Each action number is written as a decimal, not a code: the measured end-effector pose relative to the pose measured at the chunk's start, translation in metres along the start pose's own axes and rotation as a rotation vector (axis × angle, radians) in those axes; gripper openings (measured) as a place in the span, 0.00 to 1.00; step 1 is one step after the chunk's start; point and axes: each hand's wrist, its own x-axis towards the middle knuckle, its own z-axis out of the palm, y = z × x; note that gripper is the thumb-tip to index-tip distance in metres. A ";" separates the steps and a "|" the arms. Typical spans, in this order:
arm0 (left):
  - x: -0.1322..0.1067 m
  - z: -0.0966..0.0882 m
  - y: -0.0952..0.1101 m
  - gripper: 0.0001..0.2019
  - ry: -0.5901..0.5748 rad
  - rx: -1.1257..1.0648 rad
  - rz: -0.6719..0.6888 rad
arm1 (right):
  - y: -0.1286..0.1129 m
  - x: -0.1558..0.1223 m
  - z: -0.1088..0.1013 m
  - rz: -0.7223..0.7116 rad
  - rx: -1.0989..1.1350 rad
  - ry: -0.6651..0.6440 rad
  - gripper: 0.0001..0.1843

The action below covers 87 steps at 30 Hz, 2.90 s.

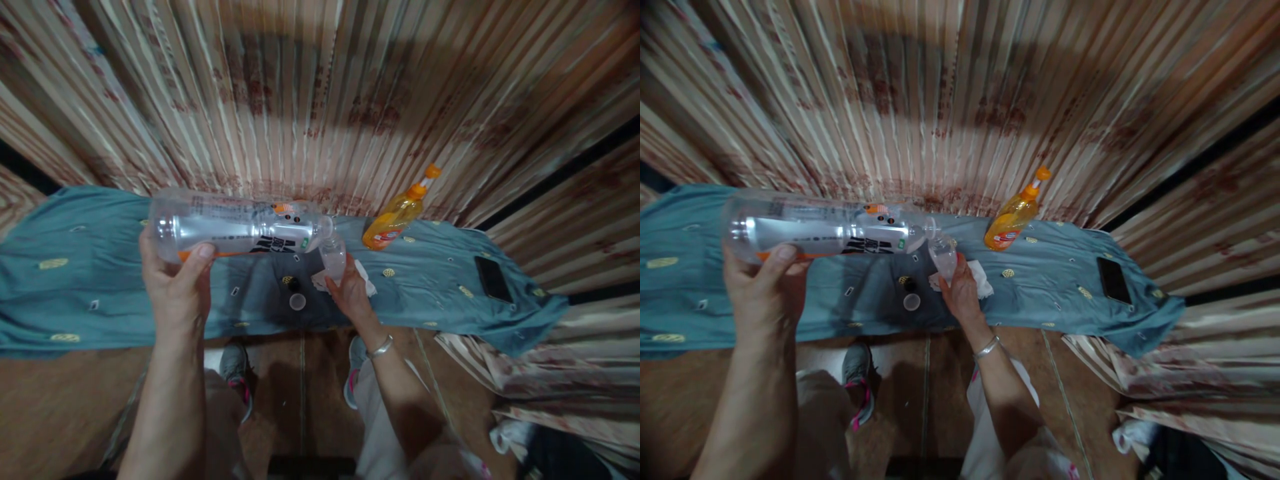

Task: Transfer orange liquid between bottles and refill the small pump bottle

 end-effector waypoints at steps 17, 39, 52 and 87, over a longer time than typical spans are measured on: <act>0.003 0.002 0.008 0.24 -0.013 -0.048 -0.032 | -0.008 0.003 -0.002 0.024 -0.024 -0.046 0.36; 0.005 -0.001 0.013 0.23 -0.028 -0.002 -0.042 | -0.010 0.002 -0.004 -0.006 -0.039 -0.062 0.36; 0.008 0.001 0.020 0.23 0.033 -0.083 -0.106 | -0.011 0.003 -0.004 0.009 -0.039 -0.076 0.36; 0.012 -0.001 0.022 0.24 0.014 -0.051 -0.075 | -0.012 0.003 -0.006 0.010 -0.004 -0.066 0.36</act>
